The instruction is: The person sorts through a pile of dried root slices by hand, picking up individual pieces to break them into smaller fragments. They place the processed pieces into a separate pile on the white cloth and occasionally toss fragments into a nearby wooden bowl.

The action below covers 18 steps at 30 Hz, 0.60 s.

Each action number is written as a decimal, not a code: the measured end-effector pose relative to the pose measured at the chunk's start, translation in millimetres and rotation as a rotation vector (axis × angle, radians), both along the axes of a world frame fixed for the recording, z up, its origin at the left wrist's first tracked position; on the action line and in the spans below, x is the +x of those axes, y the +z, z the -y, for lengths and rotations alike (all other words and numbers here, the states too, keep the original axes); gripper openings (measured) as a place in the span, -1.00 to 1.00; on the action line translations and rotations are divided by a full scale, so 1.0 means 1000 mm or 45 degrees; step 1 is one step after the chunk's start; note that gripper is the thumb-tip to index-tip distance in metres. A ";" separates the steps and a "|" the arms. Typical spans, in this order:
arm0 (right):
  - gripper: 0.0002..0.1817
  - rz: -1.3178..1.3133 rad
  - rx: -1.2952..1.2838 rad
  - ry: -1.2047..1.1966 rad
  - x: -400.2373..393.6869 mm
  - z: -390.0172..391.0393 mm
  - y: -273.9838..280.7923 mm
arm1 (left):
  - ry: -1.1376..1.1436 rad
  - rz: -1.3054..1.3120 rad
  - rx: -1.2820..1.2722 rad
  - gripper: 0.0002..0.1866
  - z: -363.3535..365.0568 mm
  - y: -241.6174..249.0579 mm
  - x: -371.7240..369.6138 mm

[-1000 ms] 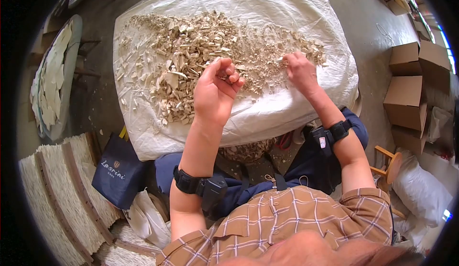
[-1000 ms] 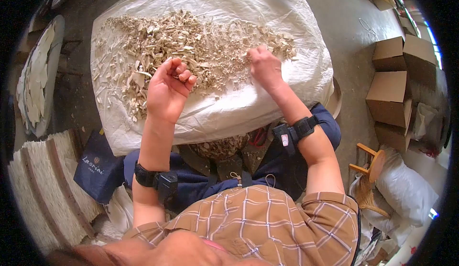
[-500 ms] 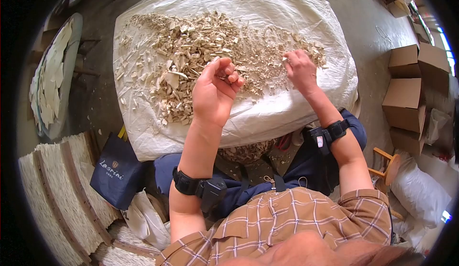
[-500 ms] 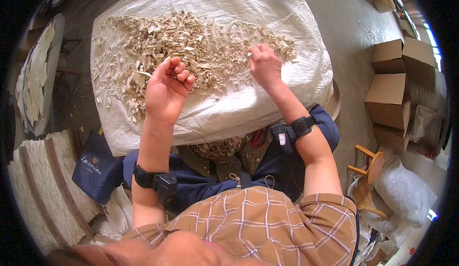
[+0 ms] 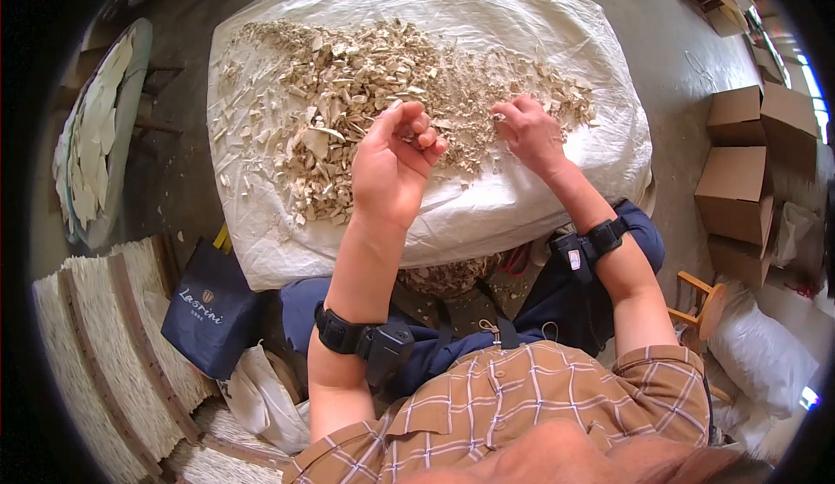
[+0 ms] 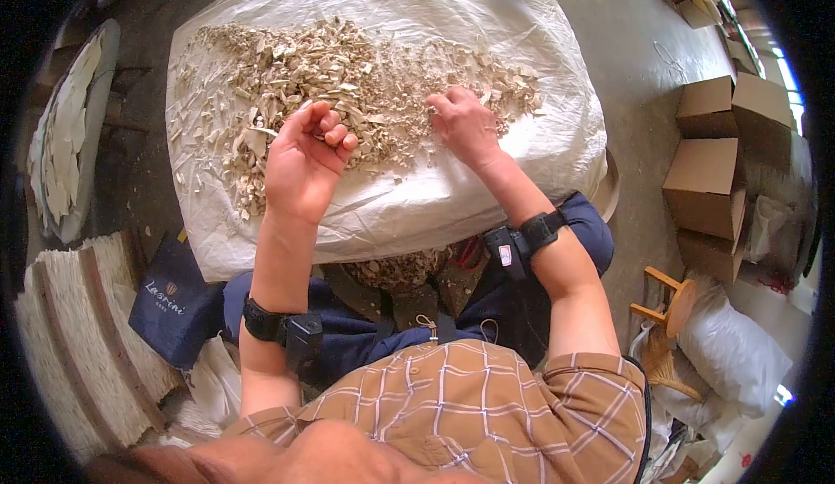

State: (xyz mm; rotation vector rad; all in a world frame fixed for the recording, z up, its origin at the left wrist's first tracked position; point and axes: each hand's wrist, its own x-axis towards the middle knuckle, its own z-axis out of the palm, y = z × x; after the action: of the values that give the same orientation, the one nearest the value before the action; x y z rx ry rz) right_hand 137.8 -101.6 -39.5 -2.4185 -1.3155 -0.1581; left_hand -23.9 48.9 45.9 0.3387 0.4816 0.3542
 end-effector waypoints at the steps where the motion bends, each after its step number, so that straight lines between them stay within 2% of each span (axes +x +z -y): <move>1: -0.87 0.026 -0.014 0.073 -0.001 0.000 -0.001 | -0.002 -0.009 0.000 -0.81 0.000 0.000 0.000; 2: -0.87 0.025 -0.014 0.072 0.001 0.000 -0.002 | -0.002 -0.009 0.000 -0.81 0.001 0.000 0.000; 4: -0.93 -0.058 -0.136 -0.189 0.009 0.002 -0.002 | -0.002 -0.027 0.012 -0.81 0.001 0.000 0.000; 7: -0.97 0.050 -0.051 -0.247 0.012 0.007 -0.002 | -0.004 -0.022 0.016 -0.82 0.000 0.001 0.000; 10: -0.96 -0.062 0.014 -0.134 0.008 0.005 -0.001 | -0.011 -0.030 0.026 -0.82 0.002 0.003 0.001; 13: -0.96 -0.006 -0.061 -0.015 0.001 0.002 0.001 | -0.008 -0.042 0.012 -0.82 0.002 0.001 0.002; 18: -0.94 0.060 -0.054 -0.164 0.010 0.007 -0.005 | -0.006 -0.046 0.005 -0.83 0.002 0.001 0.001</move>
State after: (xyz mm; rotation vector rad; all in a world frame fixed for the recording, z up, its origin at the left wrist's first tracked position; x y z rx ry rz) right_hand 148.1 -108.7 -44.2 -2.5505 -1.1942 -0.2259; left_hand -22.6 46.9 47.1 0.3505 0.5152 0.3453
